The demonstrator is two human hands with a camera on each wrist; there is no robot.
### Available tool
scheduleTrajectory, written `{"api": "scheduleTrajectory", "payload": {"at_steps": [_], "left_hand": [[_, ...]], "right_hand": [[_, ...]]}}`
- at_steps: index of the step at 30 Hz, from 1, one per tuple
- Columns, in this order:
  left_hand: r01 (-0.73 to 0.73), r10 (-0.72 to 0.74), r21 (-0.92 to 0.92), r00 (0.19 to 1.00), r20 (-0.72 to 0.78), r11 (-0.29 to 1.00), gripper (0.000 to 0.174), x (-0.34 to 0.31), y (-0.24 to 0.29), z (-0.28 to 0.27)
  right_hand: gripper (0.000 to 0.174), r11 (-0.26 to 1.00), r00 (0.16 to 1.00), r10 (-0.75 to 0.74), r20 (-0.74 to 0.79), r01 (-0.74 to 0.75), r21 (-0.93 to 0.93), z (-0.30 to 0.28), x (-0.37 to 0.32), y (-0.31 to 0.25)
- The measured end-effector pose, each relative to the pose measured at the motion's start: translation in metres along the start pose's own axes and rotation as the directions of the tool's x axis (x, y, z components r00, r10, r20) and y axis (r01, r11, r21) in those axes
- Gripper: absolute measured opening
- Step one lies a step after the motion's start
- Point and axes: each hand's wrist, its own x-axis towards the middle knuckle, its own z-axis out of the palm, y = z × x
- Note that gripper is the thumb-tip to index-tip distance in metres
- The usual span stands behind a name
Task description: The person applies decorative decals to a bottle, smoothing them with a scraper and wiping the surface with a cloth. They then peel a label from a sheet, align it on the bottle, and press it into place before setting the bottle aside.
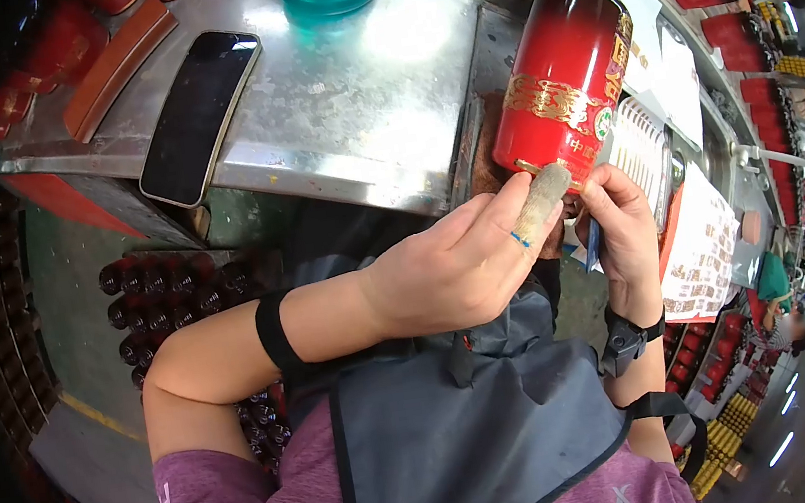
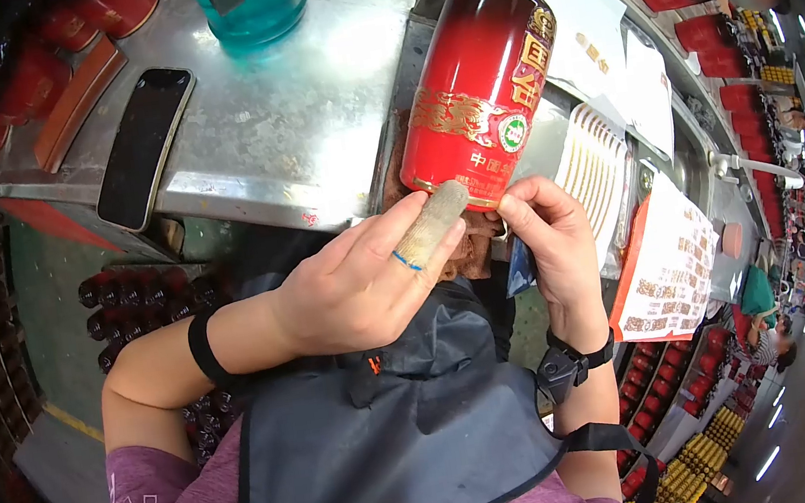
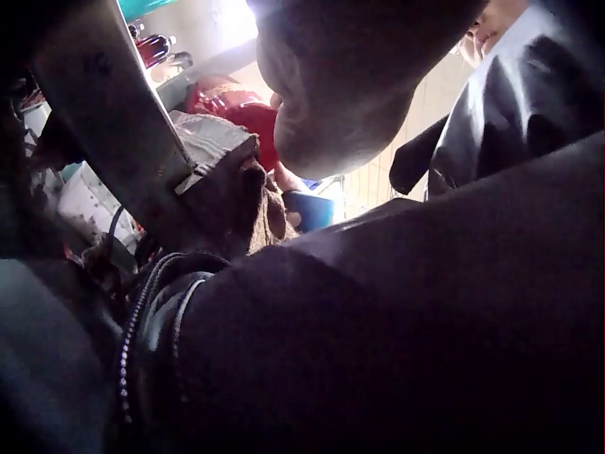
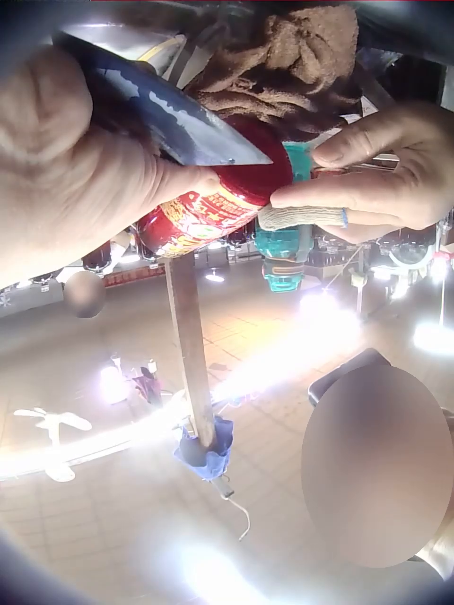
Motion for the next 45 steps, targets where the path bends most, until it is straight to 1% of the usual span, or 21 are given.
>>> {"api": "scheduleTrajectory", "payload": {"at_steps": [8, 12, 14, 15, 17, 18, 20, 21, 23, 24, 26, 27, 28, 30, 31, 32, 33, 34, 37, 41, 45], "left_hand": [[0.124, -0.125, -0.131, 0.992, -0.005, 0.984, 0.040, -0.005, -0.003, -0.004], [0.142, -0.145, -0.149, 0.989, -0.009, 0.979, 0.041, -0.008, -0.007, -0.004], [0.196, -0.186, -0.221, 0.980, 0.065, 0.955, 0.048, -0.010, -0.010, -0.007], [0.196, -0.186, -0.224, 0.980, 0.065, 0.955, 0.048, -0.015, -0.011, -0.004], [0.317, -0.276, -0.309, 0.946, 0.169, 0.897, 0.059, -0.025, -0.014, 0.005], [0.315, -0.273, -0.312, 0.947, 0.171, 0.896, 0.059, -0.025, -0.015, 0.005], [0.303, -0.272, -0.343, 0.952, 0.137, 0.889, 0.068, -0.023, -0.017, 0.004], [0.297, -0.266, -0.344, 0.954, 0.136, 0.891, 0.068, -0.021, -0.020, 0.002], [0.208, -0.205, -0.354, 0.978, 0.046, 0.912, 0.057, -0.014, -0.025, -0.003], [0.197, -0.194, -0.358, 0.980, 0.043, 0.913, 0.057, -0.010, -0.025, -0.004], [0.058, -0.080, -0.357, 0.996, -0.048, 0.932, 0.045, -0.002, -0.021, -0.004], [0.029, -0.053, -0.306, 0.996, -0.072, 0.952, 0.039, 0.000, -0.019, 0.001], [0.015, -0.040, -0.311, 0.997, -0.073, 0.950, 0.039, 0.001, -0.019, 0.003], [-0.027, 0.014, -0.212, 0.998, -0.063, 0.977, 0.040, 0.004, -0.019, 0.003], [-0.045, 0.032, -0.220, 0.998, -0.063, 0.975, 0.040, 0.005, -0.019, 0.002], [-0.017, 0.010, -0.194, 0.999, -0.037, 0.981, 0.039, 0.006, -0.019, -0.001], [0.008, -0.010, -0.169, 1.000, -0.010, 0.986, 0.038, 0.006, -0.019, -0.004], [-0.015, 0.014, -0.179, 1.000, -0.004, 0.984, 0.038, 0.006, -0.019, -0.005], [0.013, -0.008, -0.184, 1.000, 0.023, 0.983, 0.034, 0.006, -0.020, -0.005], [-0.081, 0.085, -0.104, 0.996, 0.035, 0.991, 0.036, 0.012, -0.017, -0.001], [-0.099, 0.101, -0.083, 0.995, 0.016, 0.992, 0.040, 0.021, -0.008, 0.007]], "right_hand": [[0.013, 1.000, 1.000, 0.013, -0.011, -0.013, -0.024, 0.000, -0.001, -0.001], [0.014, 0.999, 1.000, 0.006, -0.015, -0.007, -0.032, 0.000, -0.001, -0.001], [0.014, 0.999, 1.000, 0.008, -0.022, -0.009, -0.037, -0.001, -0.001, -0.001], [0.014, 0.999, 1.000, 0.011, -0.013, -0.012, -0.038, -0.002, -0.001, -0.001], [0.014, 0.999, 1.000, 0.016, -0.008, -0.017, -0.039, -0.002, 0.000, -0.001], [0.014, 0.999, 1.000, 0.008, -0.004, -0.008, -0.038, -0.001, 0.000, -0.001], [0.014, 0.999, 1.000, 0.000, -0.004, 0.000, -0.034, 0.000, -0.001, -0.001], [0.013, 0.999, 1.000, 0.001, 0.005, 0.000, -0.033, 0.000, -0.001, -0.001], [0.013, 1.000, 1.000, -0.006, 0.003, 0.006, -0.030, 0.000, -0.001, -0.003], [0.013, 1.000, 1.000, -0.009, 0.006, 0.009, -0.014, 0.001, -0.001, -0.003], [0.012, 1.000, 1.000, -0.019, -0.001, 0.019, 0.008, 0.002, -0.001, -0.003], [0.012, 1.000, 1.000, -0.014, 0.005, 0.014, 0.008, 0.002, -0.001, -0.003], [0.011, 1.000, 1.000, -0.010, 0.010, 0.010, 0.009, 0.002, -0.001, -0.004], [0.011, 0.999, 1.000, -0.018, 0.005, 0.018, 0.032, 0.003, -0.002, -0.005], [0.012, 1.000, 1.000, -0.004, 0.004, 0.004, 0.017, 0.002, -0.002, -0.005], [0.012, 1.000, 1.000, 0.011, 0.002, -0.011, 0.004, 0.002, -0.002, -0.005], [0.013, 0.999, 0.999, -0.032, -0.002, 0.032, 0.000, 0.002, 0.001, 0.001], [0.013, 0.999, 0.999, -0.038, -0.023, 0.038, 0.017, 0.001, 0.001, 0.002], [0.014, 0.999, 0.999, -0.045, 0.017, 0.044, 0.017, 0.002, 0.002, 0.000], [0.013, 0.998, 0.999, -0.042, 0.031, 0.041, 0.037, 0.001, 0.004, 0.002], [0.013, 0.998, 0.998, -0.052, 0.044, 0.050, 0.039, 0.000, 0.005, 0.005]]}}
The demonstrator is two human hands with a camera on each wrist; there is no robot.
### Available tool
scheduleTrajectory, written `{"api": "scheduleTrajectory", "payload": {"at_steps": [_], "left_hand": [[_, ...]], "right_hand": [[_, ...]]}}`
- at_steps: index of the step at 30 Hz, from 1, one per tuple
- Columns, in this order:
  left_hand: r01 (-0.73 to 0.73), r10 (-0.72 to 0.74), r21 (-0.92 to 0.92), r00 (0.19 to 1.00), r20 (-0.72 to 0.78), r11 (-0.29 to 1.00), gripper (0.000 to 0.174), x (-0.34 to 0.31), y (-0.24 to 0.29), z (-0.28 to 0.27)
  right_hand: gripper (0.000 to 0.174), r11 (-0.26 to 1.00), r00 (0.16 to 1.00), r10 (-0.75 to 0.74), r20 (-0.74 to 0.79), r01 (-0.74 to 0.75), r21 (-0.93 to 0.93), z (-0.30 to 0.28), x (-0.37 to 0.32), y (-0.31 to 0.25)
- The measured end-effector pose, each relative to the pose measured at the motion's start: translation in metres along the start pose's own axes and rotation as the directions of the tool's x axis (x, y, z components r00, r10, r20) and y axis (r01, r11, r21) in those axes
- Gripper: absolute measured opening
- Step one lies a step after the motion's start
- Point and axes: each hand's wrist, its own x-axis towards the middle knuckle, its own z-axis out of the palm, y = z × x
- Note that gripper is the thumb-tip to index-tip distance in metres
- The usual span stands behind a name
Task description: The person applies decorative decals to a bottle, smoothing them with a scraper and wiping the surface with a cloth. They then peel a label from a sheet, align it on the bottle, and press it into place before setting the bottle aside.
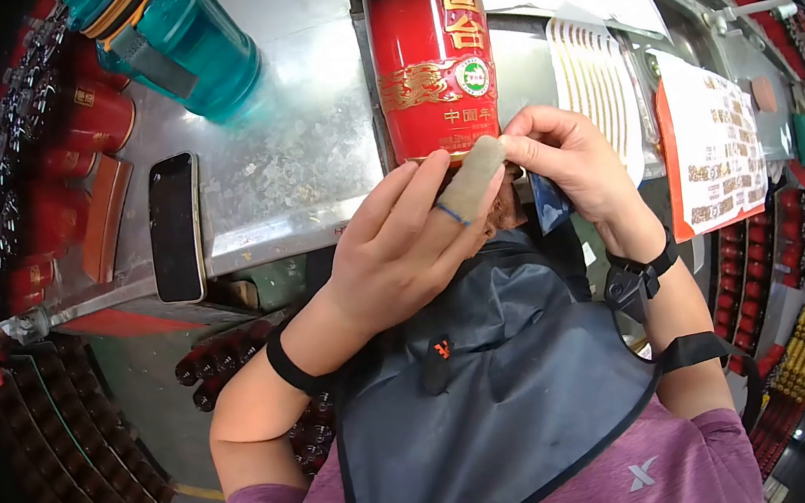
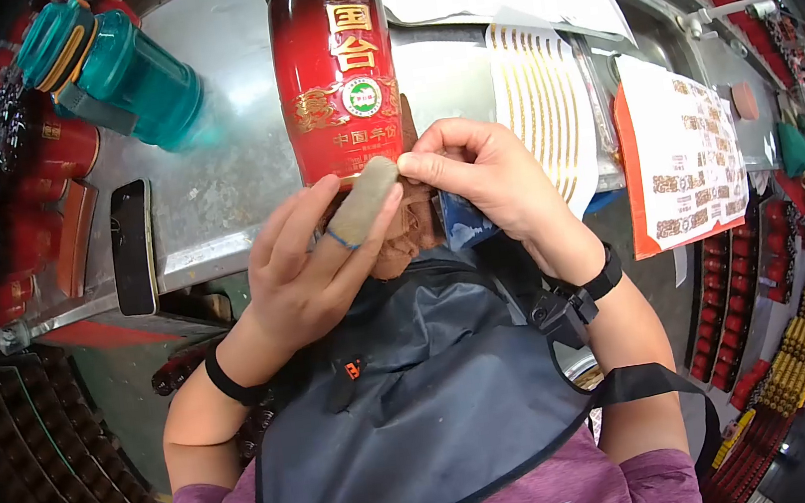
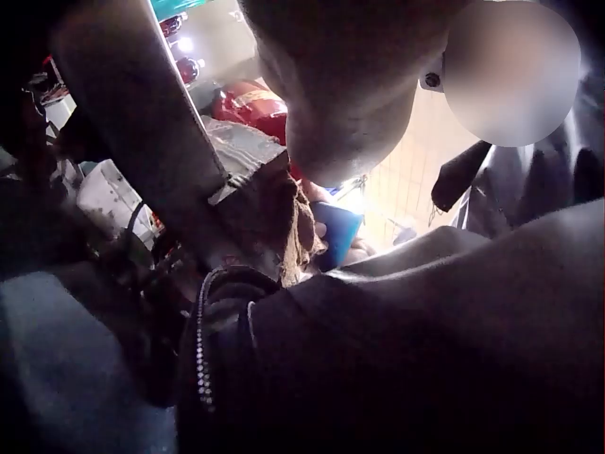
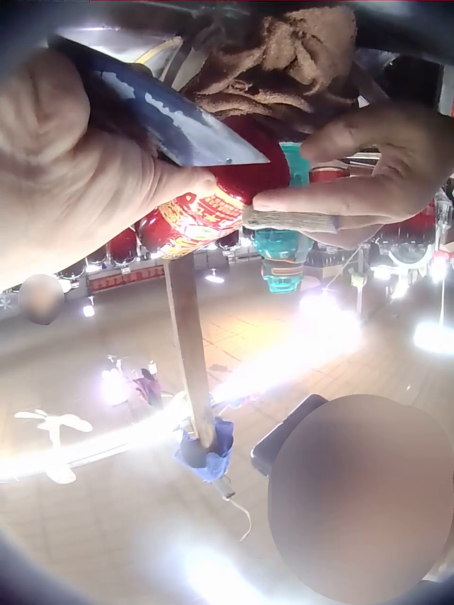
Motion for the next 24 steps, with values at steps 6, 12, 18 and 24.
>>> {"api": "scheduleTrajectory", "payload": {"at_steps": [6, 12, 18, 24], "left_hand": [[-0.011, 0.012, -0.020, 0.999, 0.031, 1.000, 0.037, -0.003, -0.002, -0.003], [0.049, -0.051, 0.025, 0.996, 0.077, 0.998, 0.035, -0.004, 0.002, -0.013], [0.023, -0.021, -0.015, 0.997, 0.079, 1.000, 0.037, 0.013, 0.005, -0.002], [0.311, -0.304, -0.113, 0.950, 0.078, 0.944, 0.082, 0.034, -0.017, 0.010]], "right_hand": [[0.014, 1.000, 1.000, -0.016, -0.002, 0.016, -0.003, 0.002, 0.001, 0.000], [0.015, 1.000, 1.000, -0.008, 0.004, 0.008, -0.005, 0.001, 0.002, 0.002], [0.013, 1.000, 1.000, -0.026, 0.000, 0.026, 0.016, 0.001, 0.002, 0.002], [0.014, 0.997, 0.996, -0.074, -0.059, 0.073, -0.025, 0.006, -0.005, -0.004]]}}
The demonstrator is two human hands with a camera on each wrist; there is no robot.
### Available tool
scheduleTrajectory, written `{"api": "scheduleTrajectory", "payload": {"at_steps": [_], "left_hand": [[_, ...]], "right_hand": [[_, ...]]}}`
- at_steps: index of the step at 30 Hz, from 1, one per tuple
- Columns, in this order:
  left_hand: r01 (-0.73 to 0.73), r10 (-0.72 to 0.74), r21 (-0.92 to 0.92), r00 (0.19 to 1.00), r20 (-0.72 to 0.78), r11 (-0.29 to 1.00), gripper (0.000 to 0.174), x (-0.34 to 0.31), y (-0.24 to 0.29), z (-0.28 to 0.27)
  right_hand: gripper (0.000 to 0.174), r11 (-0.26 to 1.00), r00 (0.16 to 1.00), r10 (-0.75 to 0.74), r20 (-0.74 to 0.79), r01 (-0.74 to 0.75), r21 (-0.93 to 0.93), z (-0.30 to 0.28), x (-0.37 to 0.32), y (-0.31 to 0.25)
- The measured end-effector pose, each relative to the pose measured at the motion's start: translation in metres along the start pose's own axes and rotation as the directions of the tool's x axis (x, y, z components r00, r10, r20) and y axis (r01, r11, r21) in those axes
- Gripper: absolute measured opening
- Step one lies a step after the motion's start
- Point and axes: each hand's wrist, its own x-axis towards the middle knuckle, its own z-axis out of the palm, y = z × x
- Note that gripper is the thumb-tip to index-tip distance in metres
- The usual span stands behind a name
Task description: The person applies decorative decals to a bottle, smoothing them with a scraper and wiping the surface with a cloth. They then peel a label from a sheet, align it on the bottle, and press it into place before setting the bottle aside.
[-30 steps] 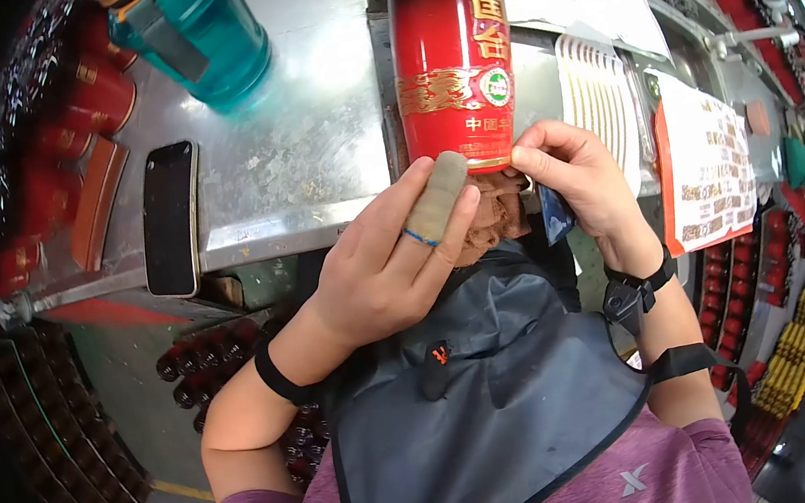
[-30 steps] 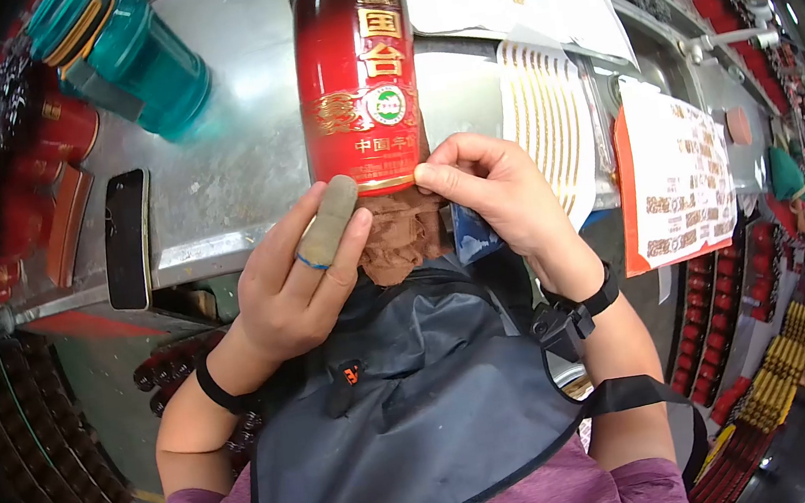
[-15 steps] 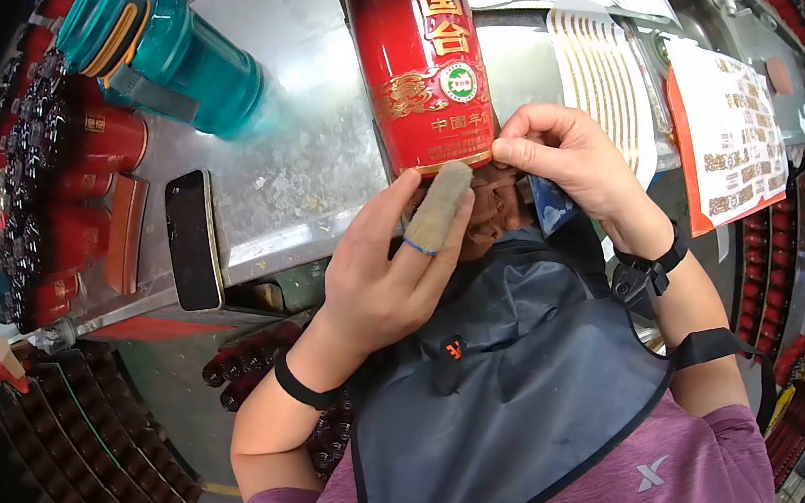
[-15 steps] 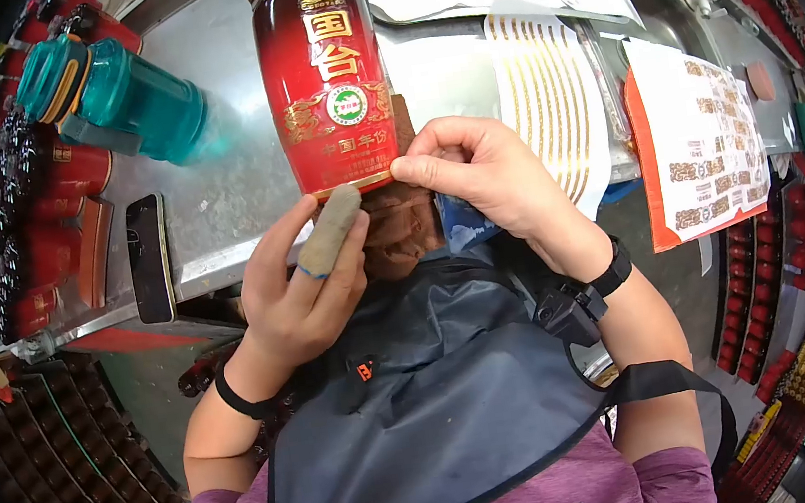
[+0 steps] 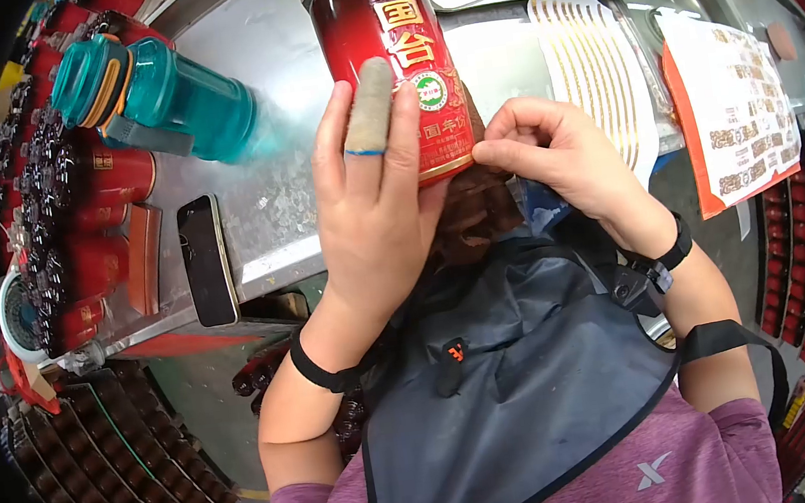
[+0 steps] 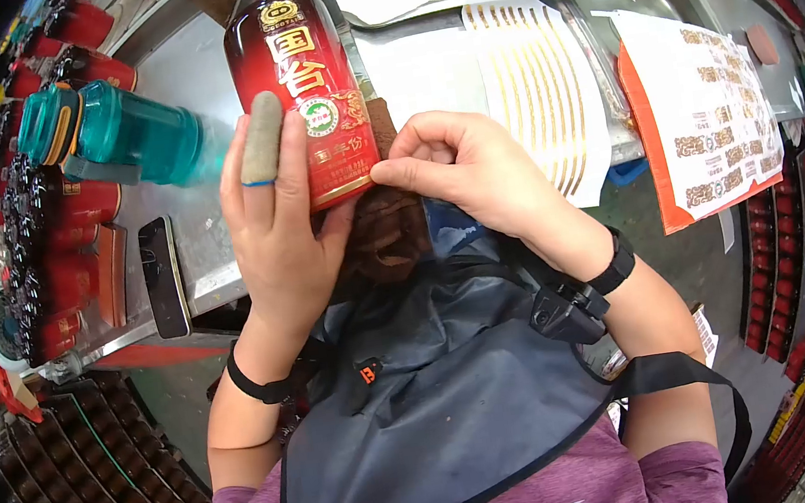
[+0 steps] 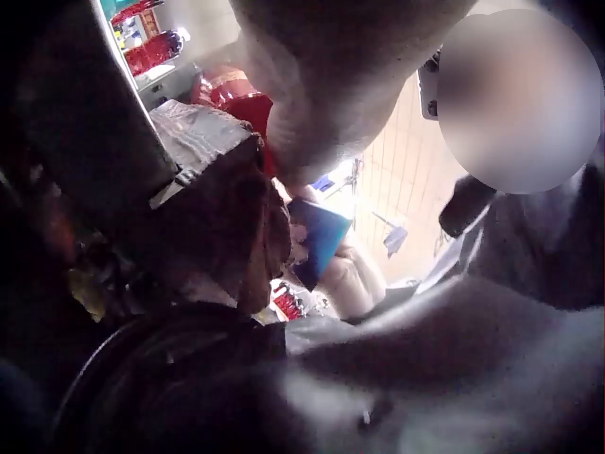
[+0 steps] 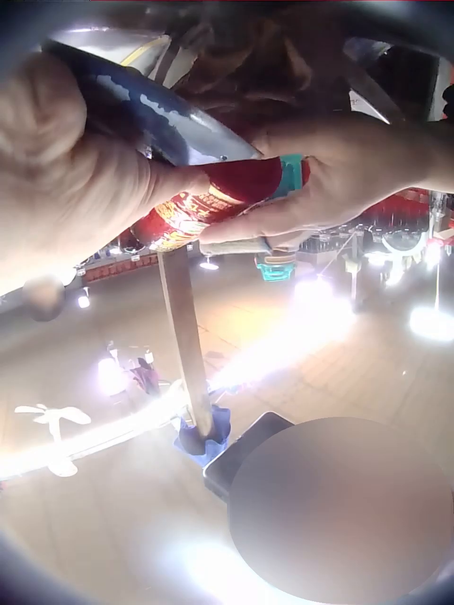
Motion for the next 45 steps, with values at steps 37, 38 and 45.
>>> {"api": "scheduleTrajectory", "payload": {"at_steps": [37, 38, 45], "left_hand": [[-0.292, 0.290, 0.066, 0.957, 0.029, 0.954, 0.033, -0.040, -0.005, -0.017], [-0.303, 0.300, 0.071, 0.953, 0.045, 0.951, 0.033, -0.037, -0.004, -0.017], [-0.414, 0.415, 0.130, 0.910, 0.027, 0.901, 0.034, -0.021, 0.006, 0.001]], "right_hand": [[0.015, 0.964, 0.992, -0.009, 0.126, 0.042, -0.263, -0.014, 0.012, -0.007], [0.015, 0.964, 0.992, -0.010, 0.128, 0.043, -0.262, -0.015, 0.012, -0.008], [0.016, 0.959, 0.989, -0.019, 0.146, 0.059, -0.279, -0.016, 0.014, -0.002]]}}
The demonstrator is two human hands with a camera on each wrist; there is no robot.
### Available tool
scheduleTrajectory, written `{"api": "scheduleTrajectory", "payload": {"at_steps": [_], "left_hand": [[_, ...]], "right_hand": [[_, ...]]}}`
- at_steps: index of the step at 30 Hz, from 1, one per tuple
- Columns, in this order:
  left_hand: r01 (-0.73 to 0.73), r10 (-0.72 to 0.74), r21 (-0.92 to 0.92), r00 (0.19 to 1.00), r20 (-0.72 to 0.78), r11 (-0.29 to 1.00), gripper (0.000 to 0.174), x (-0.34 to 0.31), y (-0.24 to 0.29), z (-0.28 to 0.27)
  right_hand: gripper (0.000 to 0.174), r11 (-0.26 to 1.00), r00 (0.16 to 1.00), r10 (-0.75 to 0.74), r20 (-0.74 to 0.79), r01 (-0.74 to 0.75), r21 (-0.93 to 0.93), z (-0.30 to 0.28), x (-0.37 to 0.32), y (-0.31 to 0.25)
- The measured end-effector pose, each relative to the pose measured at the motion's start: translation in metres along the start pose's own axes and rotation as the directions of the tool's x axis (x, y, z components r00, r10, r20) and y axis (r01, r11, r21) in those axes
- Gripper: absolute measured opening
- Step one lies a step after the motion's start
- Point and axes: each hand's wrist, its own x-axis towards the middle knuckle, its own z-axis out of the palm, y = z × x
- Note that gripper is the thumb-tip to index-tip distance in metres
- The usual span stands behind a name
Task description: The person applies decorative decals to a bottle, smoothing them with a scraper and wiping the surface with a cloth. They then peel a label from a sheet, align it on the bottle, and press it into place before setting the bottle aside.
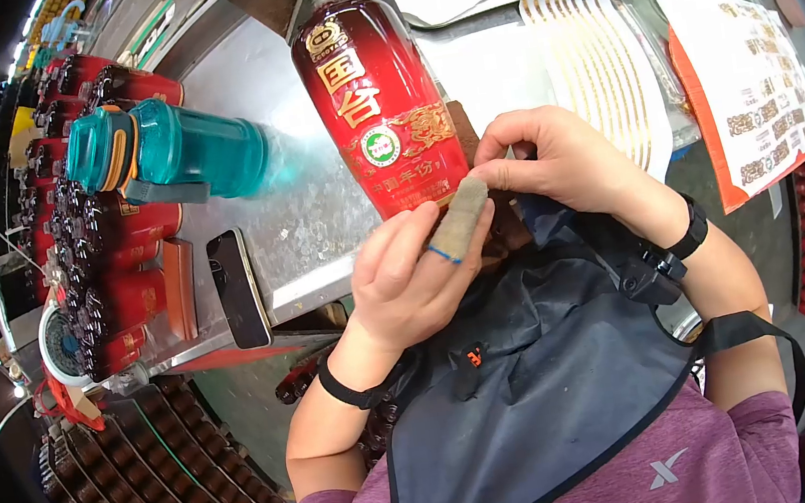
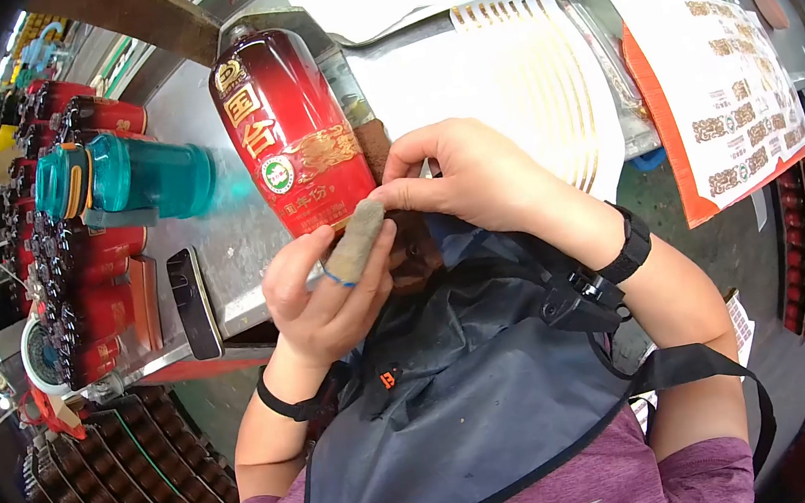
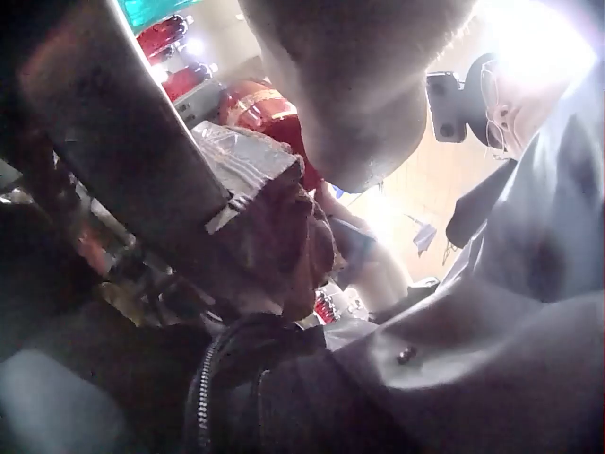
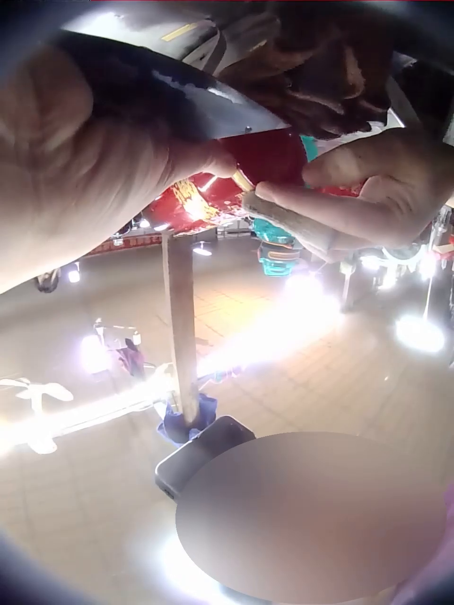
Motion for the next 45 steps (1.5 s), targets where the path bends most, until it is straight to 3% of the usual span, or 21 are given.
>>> {"api": "scheduleTrajectory", "payload": {"at_steps": [2, 4, 5, 7, 11, 26, 45], "left_hand": [[-0.024, 0.024, 0.013, 1.000, 0.010, 1.000, 0.036, 0.004, 0.001, 0.002], [0.111, -0.112, -0.026, 0.994, -0.018, 0.993, 0.045, 0.012, 0.000, -0.002], [0.112, -0.112, -0.025, 0.994, -0.017, 0.993, 0.045, 0.016, -0.003, -0.003], [0.334, -0.336, 0.045, 0.941, 0.047, 0.942, 0.057, 0.022, -0.011, -0.004], [0.367, -0.364, -0.041, 0.929, 0.062, 0.929, 0.067, 0.017, -0.015, -0.006], [0.473, -0.485, -0.260, 0.874, 0.022, 0.842, 0.070, -0.006, -0.017, 0.001], [0.465, -0.483, -0.258, 0.875, -0.006, 0.846, 0.068, -0.006, -0.017, 0.003]], "right_hand": [[0.016, 1.000, 1.000, -0.010, -0.001, 0.010, 0.023, -0.001, -0.001, 0.001], [0.017, 0.996, 0.997, -0.071, -0.009, 0.070, -0.059, -0.001, -0.003, 0.000], [0.017, 0.996, 0.997, -0.071, -0.008, 0.071, -0.057, -0.001, -0.003, -0.002], [0.015, 0.999, 0.999, -0.031, -0.011, 0.030, -0.039, -0.003, -0.006, -0.008], [0.013, 0.997, 0.999, -0.038, 0.002, 0.038, -0.073, -0.011, -0.011, -0.018], [0.013, 0.986, 0.996, -0.090, -0.025, 0.086, -0.145, -0.006, -0.008, -0.019], [0.015, 0.983, 0.992, -0.125, -0.035, 0.119, -0.137, -0.003, -0.005, -0.016]]}}
